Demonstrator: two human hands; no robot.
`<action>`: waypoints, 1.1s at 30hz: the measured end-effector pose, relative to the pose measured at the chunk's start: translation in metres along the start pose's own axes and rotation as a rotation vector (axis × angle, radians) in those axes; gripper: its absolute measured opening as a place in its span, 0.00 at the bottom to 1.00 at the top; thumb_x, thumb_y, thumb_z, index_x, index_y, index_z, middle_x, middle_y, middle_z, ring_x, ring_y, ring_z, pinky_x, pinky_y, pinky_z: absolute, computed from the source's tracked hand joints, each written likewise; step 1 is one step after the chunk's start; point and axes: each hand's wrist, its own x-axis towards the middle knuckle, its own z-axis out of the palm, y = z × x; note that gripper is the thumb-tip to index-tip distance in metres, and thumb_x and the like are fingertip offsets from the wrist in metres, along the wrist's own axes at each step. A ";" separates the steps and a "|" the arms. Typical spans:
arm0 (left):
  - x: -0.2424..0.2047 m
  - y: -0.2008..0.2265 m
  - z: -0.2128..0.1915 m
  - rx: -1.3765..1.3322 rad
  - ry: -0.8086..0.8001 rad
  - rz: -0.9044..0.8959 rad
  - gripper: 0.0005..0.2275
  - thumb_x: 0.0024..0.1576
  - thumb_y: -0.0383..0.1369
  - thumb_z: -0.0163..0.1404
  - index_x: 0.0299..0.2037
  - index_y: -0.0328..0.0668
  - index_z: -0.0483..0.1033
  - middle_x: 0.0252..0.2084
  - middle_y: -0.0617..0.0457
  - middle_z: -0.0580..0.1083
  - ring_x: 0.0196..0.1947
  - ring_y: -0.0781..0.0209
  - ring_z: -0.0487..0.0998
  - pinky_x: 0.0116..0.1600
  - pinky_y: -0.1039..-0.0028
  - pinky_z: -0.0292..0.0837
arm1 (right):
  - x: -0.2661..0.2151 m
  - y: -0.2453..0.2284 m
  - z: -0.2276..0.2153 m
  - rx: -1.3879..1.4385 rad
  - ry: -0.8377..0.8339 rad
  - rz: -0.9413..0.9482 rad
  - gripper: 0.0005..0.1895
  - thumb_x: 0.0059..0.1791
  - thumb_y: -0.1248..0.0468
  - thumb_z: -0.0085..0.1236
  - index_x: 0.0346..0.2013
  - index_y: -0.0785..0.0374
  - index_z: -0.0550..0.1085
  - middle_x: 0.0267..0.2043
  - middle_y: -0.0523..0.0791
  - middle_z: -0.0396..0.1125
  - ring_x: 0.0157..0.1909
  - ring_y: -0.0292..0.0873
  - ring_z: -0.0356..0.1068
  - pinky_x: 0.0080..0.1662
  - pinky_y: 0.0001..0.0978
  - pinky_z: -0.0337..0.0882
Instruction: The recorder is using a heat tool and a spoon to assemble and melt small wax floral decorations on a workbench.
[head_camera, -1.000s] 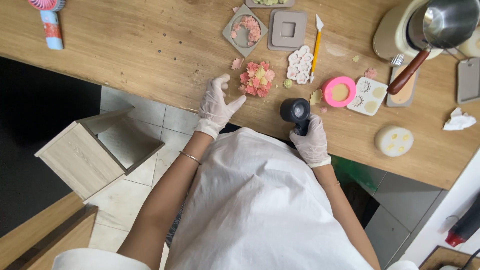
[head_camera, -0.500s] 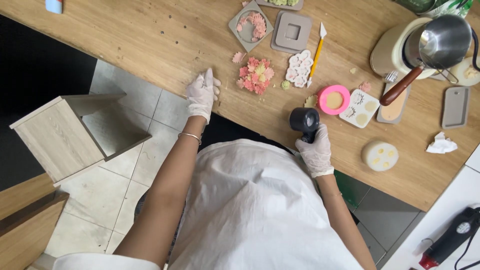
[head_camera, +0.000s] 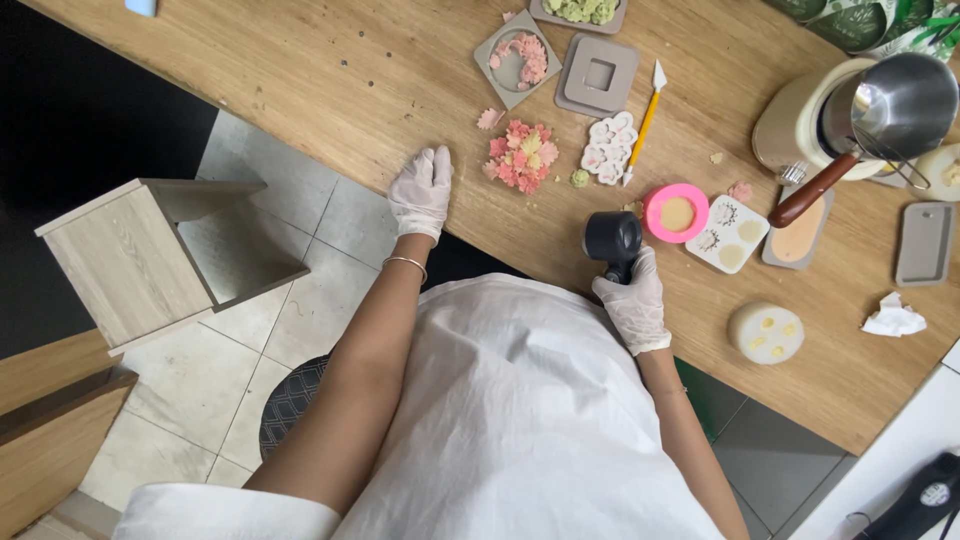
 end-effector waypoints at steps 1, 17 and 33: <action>0.001 -0.006 0.007 0.034 0.024 0.036 0.16 0.66 0.45 0.43 0.32 0.45 0.74 0.32 0.47 0.78 0.33 0.44 0.77 0.41 0.55 0.72 | 0.004 -0.001 0.002 -0.008 -0.007 -0.019 0.21 0.40 0.70 0.62 0.45 0.61 0.68 0.32 0.38 0.62 0.33 0.32 0.59 0.39 0.25 0.66; -0.003 -0.014 0.010 0.040 0.101 0.201 0.09 0.68 0.42 0.49 0.39 0.51 0.72 0.32 0.52 0.75 0.34 0.48 0.77 0.39 0.58 0.72 | 0.018 -0.006 -0.005 0.213 0.018 -0.145 0.25 0.42 0.74 0.66 0.52 0.62 0.67 0.39 0.36 0.65 0.39 0.29 0.63 0.44 0.23 0.68; -0.022 0.074 -0.042 0.031 -0.069 0.344 0.26 0.49 0.51 0.66 0.52 0.51 0.74 0.55 0.47 0.67 0.51 0.50 0.72 0.54 0.57 0.67 | 0.045 -0.046 0.013 -0.203 -0.030 -0.330 0.24 0.43 0.65 0.69 0.50 0.64 0.67 0.38 0.44 0.68 0.37 0.37 0.67 0.44 0.31 0.71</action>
